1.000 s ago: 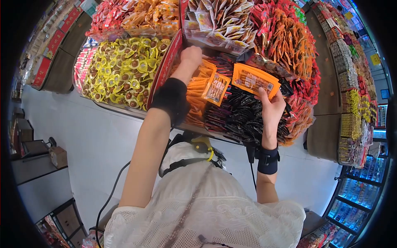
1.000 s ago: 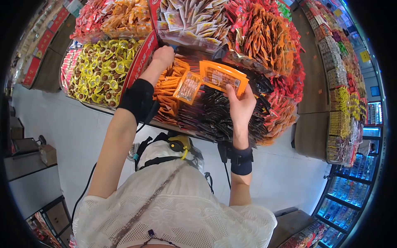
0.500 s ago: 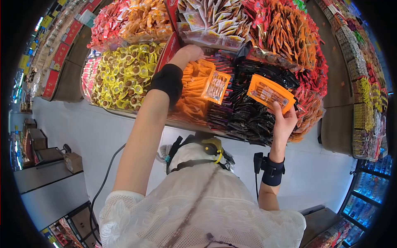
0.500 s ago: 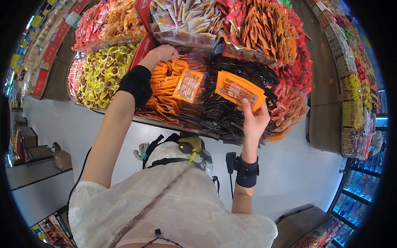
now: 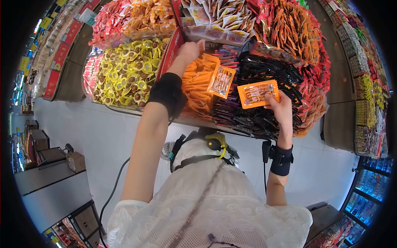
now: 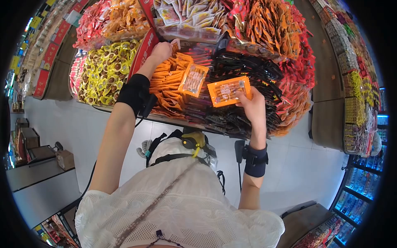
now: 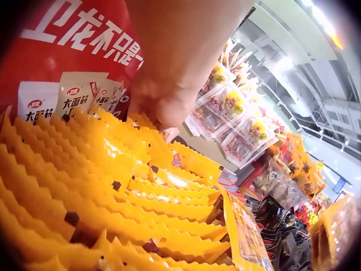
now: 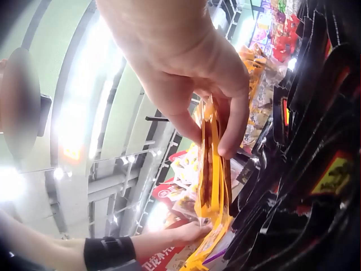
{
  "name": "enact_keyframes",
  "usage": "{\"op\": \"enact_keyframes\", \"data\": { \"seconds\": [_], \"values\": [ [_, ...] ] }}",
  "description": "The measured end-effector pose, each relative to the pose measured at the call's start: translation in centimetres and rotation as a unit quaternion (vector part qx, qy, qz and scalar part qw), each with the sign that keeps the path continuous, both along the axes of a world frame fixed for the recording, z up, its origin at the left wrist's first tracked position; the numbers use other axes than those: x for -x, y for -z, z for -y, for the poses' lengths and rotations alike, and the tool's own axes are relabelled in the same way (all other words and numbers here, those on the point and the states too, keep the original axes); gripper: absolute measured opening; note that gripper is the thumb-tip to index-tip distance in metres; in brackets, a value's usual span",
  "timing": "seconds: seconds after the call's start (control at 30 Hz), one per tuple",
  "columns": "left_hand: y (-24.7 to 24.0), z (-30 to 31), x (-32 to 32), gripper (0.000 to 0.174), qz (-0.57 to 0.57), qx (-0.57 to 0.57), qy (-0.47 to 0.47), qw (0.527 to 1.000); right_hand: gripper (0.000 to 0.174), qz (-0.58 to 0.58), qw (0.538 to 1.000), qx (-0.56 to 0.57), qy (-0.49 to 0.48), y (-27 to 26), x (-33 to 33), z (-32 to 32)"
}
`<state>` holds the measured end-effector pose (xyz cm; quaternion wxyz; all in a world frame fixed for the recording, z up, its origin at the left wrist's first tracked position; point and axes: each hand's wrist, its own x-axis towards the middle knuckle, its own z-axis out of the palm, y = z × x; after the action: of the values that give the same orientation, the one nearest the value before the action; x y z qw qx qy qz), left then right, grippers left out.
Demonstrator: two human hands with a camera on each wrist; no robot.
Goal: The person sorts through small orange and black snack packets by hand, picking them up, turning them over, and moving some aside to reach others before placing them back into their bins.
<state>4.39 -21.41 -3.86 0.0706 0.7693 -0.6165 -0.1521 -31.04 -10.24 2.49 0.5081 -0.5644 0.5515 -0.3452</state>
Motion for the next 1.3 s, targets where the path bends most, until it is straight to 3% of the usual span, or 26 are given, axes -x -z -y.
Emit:
{"op": "enact_keyframes", "data": {
  "seconds": [0.2,0.3,0.4,0.6,0.7,0.8,0.87,0.97,1.07,1.13,1.17,1.23,1.3],
  "values": [
    [1.0,-1.9,0.5,0.032,-0.111,0.081,-0.067,0.988,0.031,-0.097,0.994,-0.045,-0.007,0.9,1.1,2.0],
    [0.4,-3.0,0.8,0.031,-0.097,0.100,-0.051,0.989,0.037,-0.295,0.950,0.100,0.019,1.4,1.2,1.8],
    [0.0,-3.4,0.8,0.031,-0.111,0.098,-0.046,0.988,0.045,-0.396,0.901,0.177,0.004,1.0,1.4,1.9],
    [0.9,-3.1,0.7,0.035,-0.129,0.101,-0.059,0.985,0.047,-0.399,0.912,0.085,-0.030,-1.5,0.2,1.7],
    [1.9,-2.6,0.5,0.035,-0.120,0.090,-0.063,0.987,0.046,-0.468,0.865,0.177,0.008,-1.2,0.0,3.0],
    [2.3,-2.2,0.5,0.035,-0.105,0.087,-0.064,0.989,0.046,-0.431,0.861,0.268,-0.019,-4.3,-3.4,4.3],
    [1.8,-2.9,0.9,0.034,-0.098,0.106,-0.059,0.988,0.042,-0.408,0.835,0.361,-0.078,-4.8,-6.5,6.2],
    [1.3,-3.2,1.1,0.032,-0.112,0.094,-0.055,0.988,0.036,-0.332,0.883,0.272,-0.190,-4.4,-12.7,9.2],
    [0.5,-4.0,1.1,0.031,-0.172,0.082,-0.052,0.980,0.033,-0.367,0.865,0.186,-0.287,-2.8,-18.2,12.0],
    [-0.2,-4.6,1.6,0.031,-0.176,0.105,-0.068,0.976,0.032,-0.245,0.942,-0.042,-0.226,-1.5,-20.8,13.4],
    [-0.4,-4.9,1.9,0.030,-0.178,0.115,-0.076,0.974,0.032,-0.217,0.951,-0.099,-0.197,-0.3,-21.9,14.4],
    [-0.3,-5.3,2.1,0.030,-0.178,0.125,-0.070,0.974,0.032,-0.259,0.934,-0.004,-0.247,1.4,-22.6,15.7],
    [-0.6,-5.8,2.2,0.031,-0.172,0.117,-0.069,0.976,0.033,-0.258,0.925,0.000,-0.279,2.7,-23.4,16.7]
  ]
}}
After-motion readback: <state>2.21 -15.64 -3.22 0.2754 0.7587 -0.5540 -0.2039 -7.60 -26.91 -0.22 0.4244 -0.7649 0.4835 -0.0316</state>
